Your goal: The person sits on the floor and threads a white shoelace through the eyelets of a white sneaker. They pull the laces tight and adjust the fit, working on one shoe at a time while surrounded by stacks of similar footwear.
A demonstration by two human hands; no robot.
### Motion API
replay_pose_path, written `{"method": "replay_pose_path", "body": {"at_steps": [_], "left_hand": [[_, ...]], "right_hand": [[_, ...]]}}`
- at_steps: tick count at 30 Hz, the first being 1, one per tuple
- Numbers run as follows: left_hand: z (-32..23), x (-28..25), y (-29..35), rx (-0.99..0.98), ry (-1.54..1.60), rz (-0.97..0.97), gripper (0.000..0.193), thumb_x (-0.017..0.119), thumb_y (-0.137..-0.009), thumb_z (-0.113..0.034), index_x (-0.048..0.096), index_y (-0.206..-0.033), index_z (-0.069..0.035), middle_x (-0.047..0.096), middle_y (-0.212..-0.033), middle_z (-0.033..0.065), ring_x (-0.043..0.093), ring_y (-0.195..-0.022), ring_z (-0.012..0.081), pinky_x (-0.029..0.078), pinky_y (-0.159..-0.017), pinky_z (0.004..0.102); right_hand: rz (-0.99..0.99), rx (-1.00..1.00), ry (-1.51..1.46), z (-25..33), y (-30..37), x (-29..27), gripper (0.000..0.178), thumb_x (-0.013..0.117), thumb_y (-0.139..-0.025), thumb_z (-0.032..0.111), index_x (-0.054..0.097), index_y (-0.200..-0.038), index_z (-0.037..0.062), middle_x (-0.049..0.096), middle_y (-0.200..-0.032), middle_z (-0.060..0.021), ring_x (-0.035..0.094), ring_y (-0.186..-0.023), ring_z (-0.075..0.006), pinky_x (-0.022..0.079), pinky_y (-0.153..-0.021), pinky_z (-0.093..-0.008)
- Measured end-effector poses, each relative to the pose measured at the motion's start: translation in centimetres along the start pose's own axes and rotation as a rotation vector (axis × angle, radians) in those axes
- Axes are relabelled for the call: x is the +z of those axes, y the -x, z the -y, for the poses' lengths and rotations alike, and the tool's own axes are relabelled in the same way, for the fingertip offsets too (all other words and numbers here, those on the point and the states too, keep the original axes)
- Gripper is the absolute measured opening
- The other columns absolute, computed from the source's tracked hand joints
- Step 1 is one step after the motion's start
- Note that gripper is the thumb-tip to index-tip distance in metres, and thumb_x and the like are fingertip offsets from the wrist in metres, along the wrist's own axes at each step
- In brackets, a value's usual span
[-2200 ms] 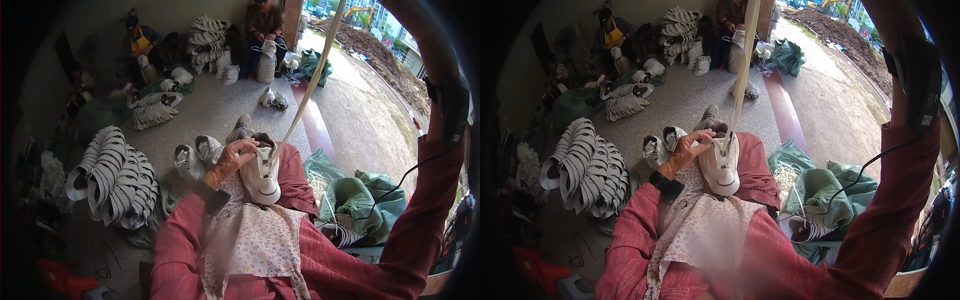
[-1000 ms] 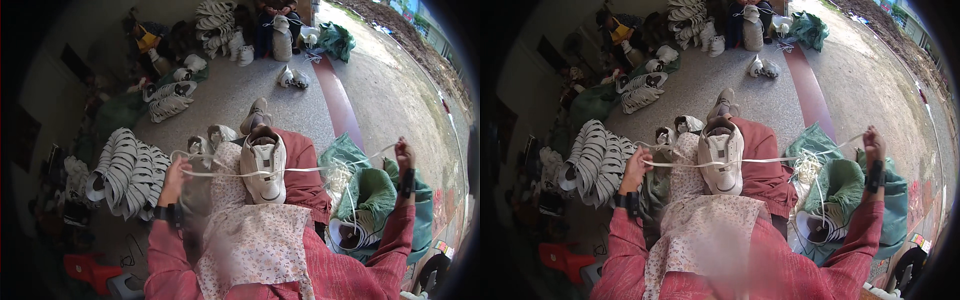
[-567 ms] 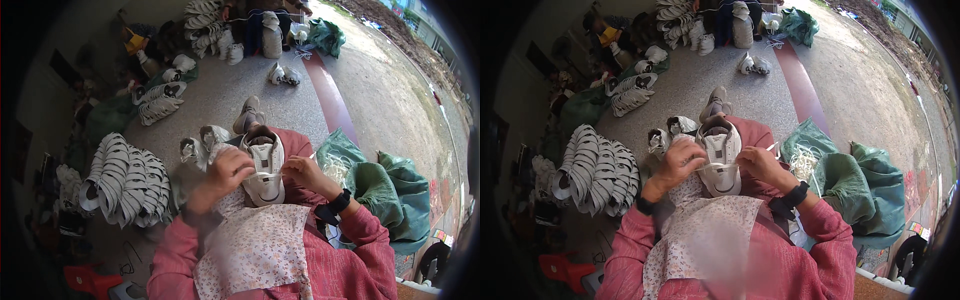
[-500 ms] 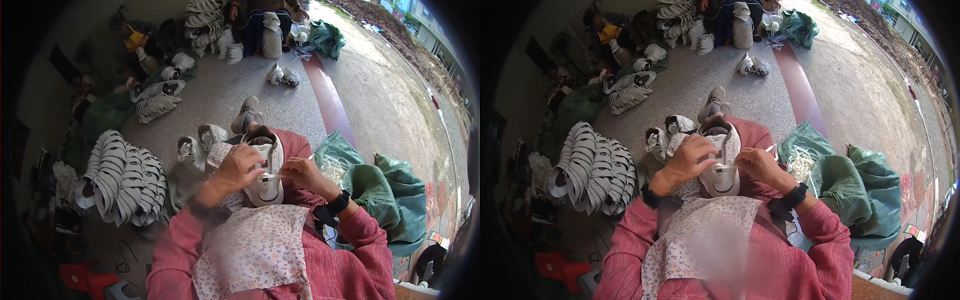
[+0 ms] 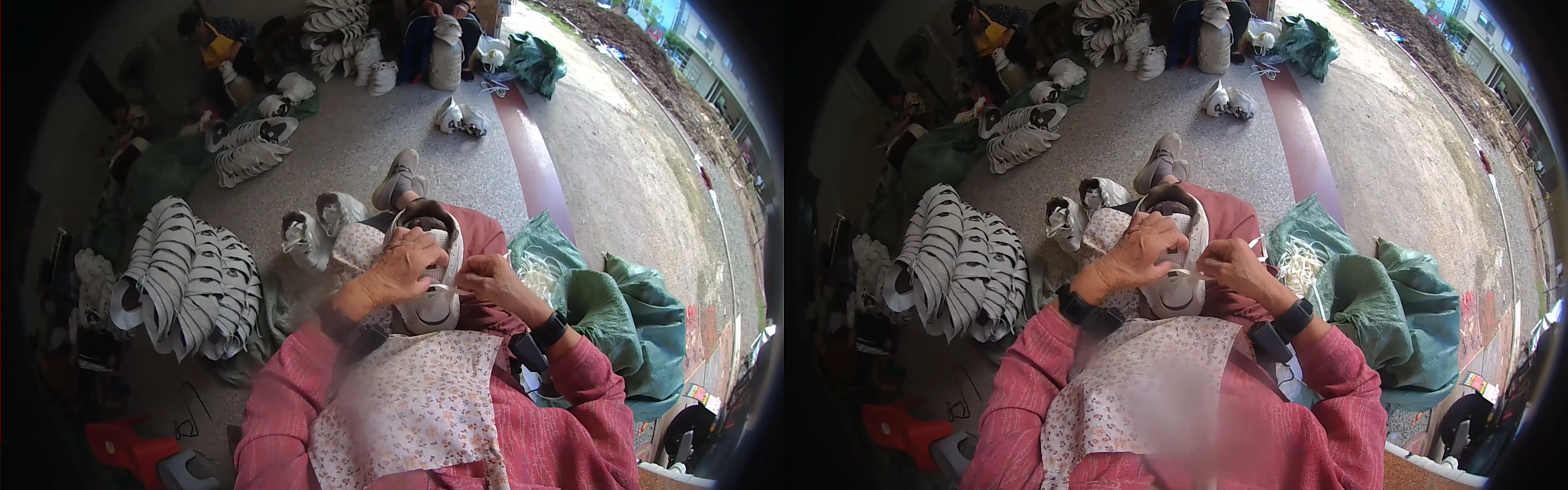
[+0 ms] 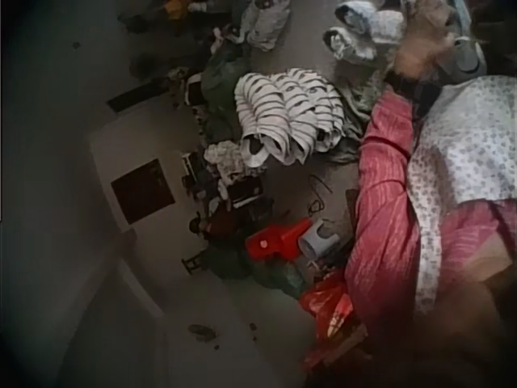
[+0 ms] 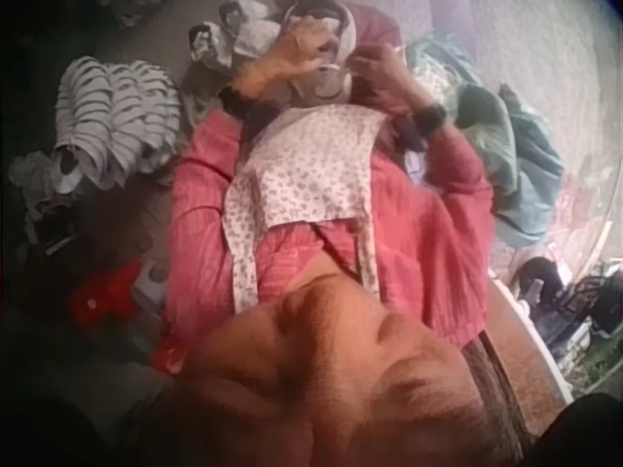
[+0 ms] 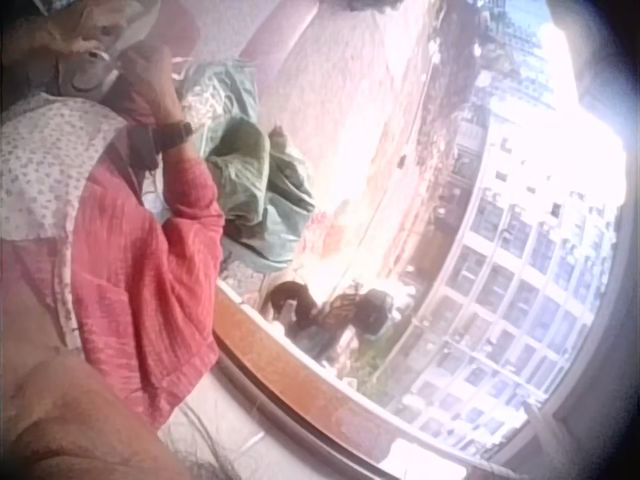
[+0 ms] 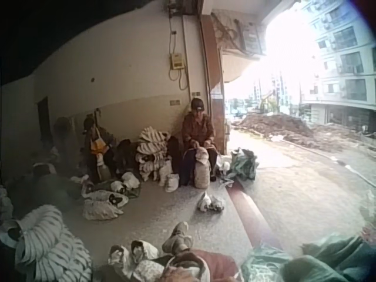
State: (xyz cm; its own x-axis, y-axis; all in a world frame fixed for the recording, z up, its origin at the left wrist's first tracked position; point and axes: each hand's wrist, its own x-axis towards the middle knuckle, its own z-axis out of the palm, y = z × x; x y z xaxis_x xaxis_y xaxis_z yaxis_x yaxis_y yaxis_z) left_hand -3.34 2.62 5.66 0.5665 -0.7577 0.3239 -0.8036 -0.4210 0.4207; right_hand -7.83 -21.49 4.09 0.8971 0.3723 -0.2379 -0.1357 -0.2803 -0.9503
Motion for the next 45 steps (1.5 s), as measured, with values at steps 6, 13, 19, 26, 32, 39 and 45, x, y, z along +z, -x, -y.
{"method": "replay_pose_path", "body": {"at_steps": [6, 13, 19, 26, 32, 39, 45], "left_hand": [[1.2, -0.4, -0.8, -0.048, 0.172, 0.146, 0.027, 0.068, -0.073, -0.009, 0.066, -0.099, -0.013, 0.054, -0.091, 0.0029, 0.053, -0.099, 0.0216, 0.033, -0.096, 0.0393], [1.6, 0.2, -0.9, -0.077, 0.172, 0.104, 0.020, 0.076, -0.077, -0.016, 0.068, -0.095, -0.012, 0.056, -0.094, 0.0009, 0.054, -0.101, 0.0220, 0.034, -0.097, 0.0399], [2.1, 0.7, -0.8, -0.023, 0.213, 0.056, 0.018, 0.080, -0.075, -0.016, 0.073, -0.092, -0.014, 0.063, -0.103, -0.0013, 0.056, -0.106, 0.0213, 0.032, -0.100, 0.0405], [2.1, 0.7, -0.5, -0.037, 0.213, 0.091, 0.017, 0.079, -0.077, -0.018, 0.075, -0.094, -0.018, 0.062, -0.098, -0.0040, 0.056, -0.105, 0.0184, 0.032, -0.101, 0.0400], [2.2, 0.9, -0.7, -0.055, 0.157, 0.084, 0.015, 0.078, -0.080, -0.024, 0.076, -0.094, -0.019, 0.059, -0.089, -0.0049, 0.054, -0.099, 0.0172, 0.031, -0.098, 0.0380], [1.4, 1.4, -1.1, -0.018, 0.041, 0.032, 0.012, 0.079, -0.078, -0.027, 0.074, -0.087, -0.021, 0.054, -0.083, -0.0041, 0.053, -0.092, 0.0172, 0.031, -0.092, 0.0394], [0.9, 1.9, -0.3, -0.033, -0.027, -0.165, 0.011, 0.080, -0.075, -0.017, 0.070, -0.079, -0.016, 0.055, -0.081, -0.0002, 0.054, -0.088, 0.0211, 0.036, -0.087, 0.0385]], "right_hand": [[-0.154, -0.318, 0.498, -0.6, -0.4, 1.8, 0.014, 0.068, -0.088, 0.013, 0.066, -0.094, 0.0000, 0.067, -0.085, -0.0080, 0.068, -0.075, -0.0258, 0.053, -0.067, -0.0370], [-0.146, -0.486, 0.970, 4.1, -0.5, 0.0, 0.045, 0.079, -0.078, 0.020, 0.057, -0.117, 0.0122, 0.062, -0.102, -0.0095, 0.068, -0.094, -0.0334, 0.051, -0.077, -0.0455], [-0.014, -0.555, 1.036, 4.6, -2.0, -1.2, 0.055, 0.083, -0.074, 0.022, 0.055, -0.120, 0.0146, 0.066, -0.100, -0.0056, 0.068, -0.097, -0.0282, 0.049, -0.076, -0.0440], [0.104, -0.532, 1.075, 3.8, -3.0, -1.7, 0.043, 0.086, -0.070, 0.029, 0.060, -0.099, 0.0120, 0.065, -0.094, -0.0062, 0.068, -0.091, -0.0302, 0.048, -0.076, -0.0444], [0.017, -0.765, 0.847, 1.2, -3.5, -2.4, 0.041, 0.085, -0.072, 0.031, 0.060, -0.098, 0.0125, 0.062, -0.093, -0.0083, 0.065, -0.091, -0.0319, 0.048, -0.078, -0.0448], [0.045, -0.730, 0.815, -0.4, -3.7, -3.1, 0.036, 0.079, -0.082, 0.031, 0.056, -0.102, 0.0118, 0.059, -0.098, -0.0078, 0.061, -0.095, -0.0308, 0.044, -0.084, -0.0428], [0.141, -0.677, 0.924, 0.8, -4.6, -3.4, 0.027, 0.067, -0.094, 0.034, 0.055, -0.103, 0.0119, 0.060, -0.095, -0.0064, 0.062, -0.094, -0.0288, 0.043, -0.086, -0.0435]]}}
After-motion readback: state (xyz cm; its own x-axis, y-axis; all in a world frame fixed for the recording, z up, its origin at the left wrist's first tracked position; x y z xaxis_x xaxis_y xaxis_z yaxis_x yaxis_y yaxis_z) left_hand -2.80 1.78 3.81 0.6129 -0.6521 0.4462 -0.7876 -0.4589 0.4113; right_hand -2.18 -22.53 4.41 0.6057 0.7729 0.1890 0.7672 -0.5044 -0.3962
